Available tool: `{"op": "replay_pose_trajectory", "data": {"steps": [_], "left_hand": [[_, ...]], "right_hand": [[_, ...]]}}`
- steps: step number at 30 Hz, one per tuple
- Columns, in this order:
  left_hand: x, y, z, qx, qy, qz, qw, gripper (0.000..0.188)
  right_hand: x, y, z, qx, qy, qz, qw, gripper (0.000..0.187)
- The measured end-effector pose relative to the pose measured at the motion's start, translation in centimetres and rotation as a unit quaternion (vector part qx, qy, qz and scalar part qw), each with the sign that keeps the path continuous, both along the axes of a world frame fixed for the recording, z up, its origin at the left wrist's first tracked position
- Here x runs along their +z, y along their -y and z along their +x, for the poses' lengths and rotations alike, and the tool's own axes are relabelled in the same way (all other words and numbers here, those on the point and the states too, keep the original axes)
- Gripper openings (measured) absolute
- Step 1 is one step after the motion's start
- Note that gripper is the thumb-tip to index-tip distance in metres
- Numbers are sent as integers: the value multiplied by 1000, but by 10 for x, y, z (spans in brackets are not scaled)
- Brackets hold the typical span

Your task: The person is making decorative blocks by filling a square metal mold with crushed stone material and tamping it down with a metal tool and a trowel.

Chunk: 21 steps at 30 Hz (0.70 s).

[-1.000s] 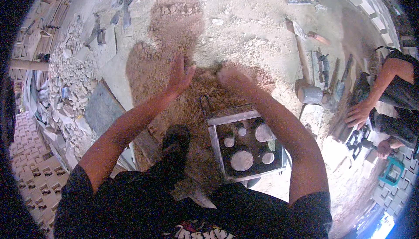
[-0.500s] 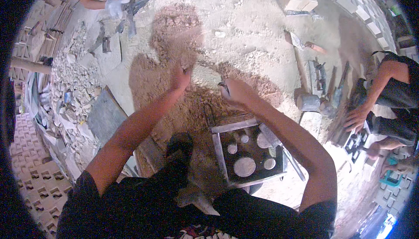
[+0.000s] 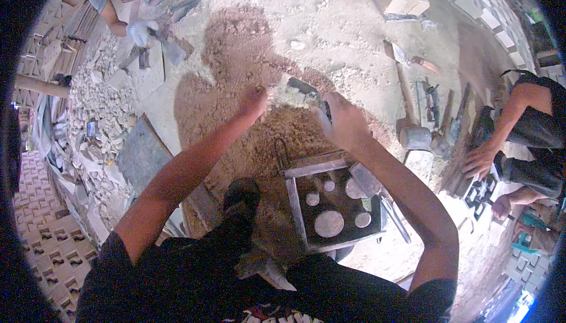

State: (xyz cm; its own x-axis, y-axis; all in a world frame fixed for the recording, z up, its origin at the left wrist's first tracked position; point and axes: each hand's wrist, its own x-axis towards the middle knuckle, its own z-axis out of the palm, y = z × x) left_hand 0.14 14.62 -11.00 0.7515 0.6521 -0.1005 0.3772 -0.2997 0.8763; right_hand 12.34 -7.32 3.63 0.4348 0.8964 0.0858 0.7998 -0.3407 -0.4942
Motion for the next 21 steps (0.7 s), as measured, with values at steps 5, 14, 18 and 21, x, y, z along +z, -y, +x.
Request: {"op": "replay_pose_trajectory", "data": {"steps": [5, 14, 18, 21], "left_hand": [[32, 18, 9, -8, 7, -238, 971, 25], [15, -8, -24, -128, 15, 128, 983, 50], [6, -7, -58, -154, -37, 190, 969, 78], [11, 15, -90, -216, -91, 333, 913, 97]], "right_hand": [[-21, 7, 13, -32, -22, 7, 999, 29], [-13, 4, 70, 30, 13, -275, 961, 38], [-19, 19, 107, 127, -11, -377, 917, 46], [-58, 23, 102, 204, -65, -349, 912, 45]]}}
